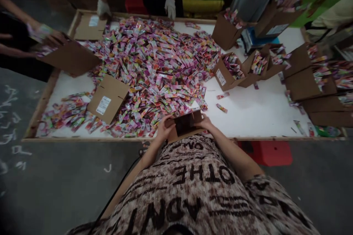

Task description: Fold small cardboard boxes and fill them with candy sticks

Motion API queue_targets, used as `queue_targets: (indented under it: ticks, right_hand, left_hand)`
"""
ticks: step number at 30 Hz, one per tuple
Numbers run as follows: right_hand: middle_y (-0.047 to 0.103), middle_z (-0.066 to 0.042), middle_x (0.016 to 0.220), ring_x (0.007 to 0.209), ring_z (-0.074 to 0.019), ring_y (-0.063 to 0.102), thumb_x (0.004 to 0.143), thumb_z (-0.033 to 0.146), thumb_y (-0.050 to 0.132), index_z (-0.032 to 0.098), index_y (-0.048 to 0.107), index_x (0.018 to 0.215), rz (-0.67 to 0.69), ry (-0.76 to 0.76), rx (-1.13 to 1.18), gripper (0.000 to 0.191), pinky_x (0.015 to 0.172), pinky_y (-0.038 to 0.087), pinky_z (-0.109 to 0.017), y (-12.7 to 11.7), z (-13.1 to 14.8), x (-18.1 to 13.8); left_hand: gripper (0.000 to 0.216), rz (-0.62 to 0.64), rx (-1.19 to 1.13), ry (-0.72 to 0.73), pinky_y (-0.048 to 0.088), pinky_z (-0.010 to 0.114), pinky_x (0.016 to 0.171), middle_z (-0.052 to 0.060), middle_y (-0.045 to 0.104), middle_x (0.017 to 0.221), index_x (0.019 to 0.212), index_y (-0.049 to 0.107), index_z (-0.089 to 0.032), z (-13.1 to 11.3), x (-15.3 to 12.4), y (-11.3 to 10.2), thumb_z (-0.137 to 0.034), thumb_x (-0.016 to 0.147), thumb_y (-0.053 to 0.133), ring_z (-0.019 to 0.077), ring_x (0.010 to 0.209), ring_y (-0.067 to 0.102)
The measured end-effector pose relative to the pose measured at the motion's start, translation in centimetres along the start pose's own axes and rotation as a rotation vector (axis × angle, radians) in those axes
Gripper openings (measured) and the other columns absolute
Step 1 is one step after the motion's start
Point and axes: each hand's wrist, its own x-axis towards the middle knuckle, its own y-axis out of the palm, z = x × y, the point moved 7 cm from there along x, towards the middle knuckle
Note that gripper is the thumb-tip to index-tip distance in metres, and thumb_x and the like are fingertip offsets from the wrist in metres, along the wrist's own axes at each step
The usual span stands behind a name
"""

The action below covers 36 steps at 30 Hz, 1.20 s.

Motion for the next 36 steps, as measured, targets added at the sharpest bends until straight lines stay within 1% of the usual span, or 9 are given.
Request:
queue_targets:
  ticks: [3,7,11,14,17,21,25,30,36]
  right_hand:
    - [0.063,-0.012,0.139,0.136,-0.0355,0.052,0.04,0.038,0.099,0.025,0.063,0.132,-0.03,-0.224,-0.05,0.1,0.115,0.043,-0.052,0.5,1.0,-0.2]
    - [0.042,-0.013,0.161,0.152,-0.0353,0.034,0.061,0.066,0.087,0.028,0.057,0.143,0.183,-0.561,-0.141,0.095,0.124,0.03,-0.052,0.1,2.2,-3.5]
    - [0.021,-0.016,0.171,0.156,-0.0401,0.023,0.049,0.071,0.092,0.03,0.037,0.159,0.151,-0.673,-0.322,0.129,0.125,0.02,-0.059,-1.3,2.9,-5.1]
    - [0.017,-0.016,0.172,0.158,-0.0414,0.014,0.051,0.074,0.09,0.028,0.03,0.163,0.077,-0.721,-0.46,0.135,0.126,0.015,-0.062,-1.4,4.4,-4.5]
    - [0.03,-0.015,0.168,0.158,-0.0417,0.016,0.057,0.069,0.091,0.027,0.043,0.158,0.104,-0.789,-0.561,0.119,0.126,0.015,-0.061,-0.7,5.6,-3.8]
    - [0.067,-0.012,0.136,0.141,-0.0381,0.047,0.07,0.049,0.091,0.026,0.077,0.12,0.226,-0.876,-0.585,0.058,0.121,0.029,-0.055,0.5,6.3,-3.0]
    - [0.074,-0.009,0.108,0.115,-0.0313,0.06,0.07,0.034,0.091,0.023,0.08,0.09,0.084,-0.845,-0.614,0.025,0.103,0.043,-0.048,1.3,6.8,-1.3]
    - [0.067,-0.007,0.1,0.11,-0.0301,0.051,0.071,0.027,0.089,0.023,0.078,0.078,-0.085,-0.758,-0.805,0.013,0.096,0.04,-0.045,3.5,6.2,-0.6]
    - [0.064,-0.012,0.109,0.118,-0.034,0.045,0.079,0.027,0.081,0.021,0.078,0.079,-0.136,-0.839,-0.871,0.007,0.097,0.037,-0.049,4.3,5.7,-1.4]
  left_hand:
    - [0.033,0.002,0.018,0.022,0.05,0.051,0.105,0.011,0.071,0.112,0.109,0.069,-0.024,0.5,-0.7,-0.4,-0.047,0.085,0.069,0.0284,0.112,0.067]
    - [0.03,0.031,0.096,0.096,0.05,0.053,0.106,0.01,0.073,0.116,0.112,0.072,-0.027,0.7,-1.2,-2.0,-0.045,0.089,0.066,0.0296,0.114,0.067]
    - [0.031,0.138,0.177,0.142,0.049,0.052,0.107,0.01,0.073,0.121,0.118,0.073,-0.03,0.6,-0.9,-1.9,-0.042,0.091,0.063,0.0295,0.117,0.066]
    - [0.038,0.204,0.254,0.161,0.048,0.049,0.109,0.01,0.069,0.127,0.127,0.071,-0.03,0.1,-0.8,-1.1,-0.034,0.091,0.059,0.0282,0.122,0.064]
    - [0.05,0.331,0.38,0.199,0.045,0.049,0.111,0.011,0.064,0.137,0.132,0.07,-0.03,-0.6,-0.8,-0.3,-0.021,0.087,0.053,0.0285,0.129,0.059]
    - [0.055,0.552,0.416,0.197,0.042,0.047,0.113,0.01,0.057,0.147,0.137,0.068,-0.029,-1.9,-0.1,-0.4,-0.018,0.087,0.049,0.0285,0.135,0.054]
    - [0.048,0.712,0.545,0.141,0.041,0.045,0.113,0.014,0.056,0.146,0.137,0.067,-0.024,-3.9,0.3,0.5,-0.025,0.089,0.058,0.0298,0.134,0.052]
    - [0.031,0.434,0.929,0.054,0.04,0.049,0.107,0.016,0.063,0.123,0.102,0.074,-0.017,-5.7,0.5,4.0,-0.043,0.087,0.072,0.0329,0.121,0.054]
    - [0.036,0.385,0.983,0.199,0.031,0.054,0.111,0.018,0.049,0.153,0.122,0.071,-0.02,-5.1,-0.1,6.2,-0.04,0.093,0.065,0.0346,0.136,0.045]
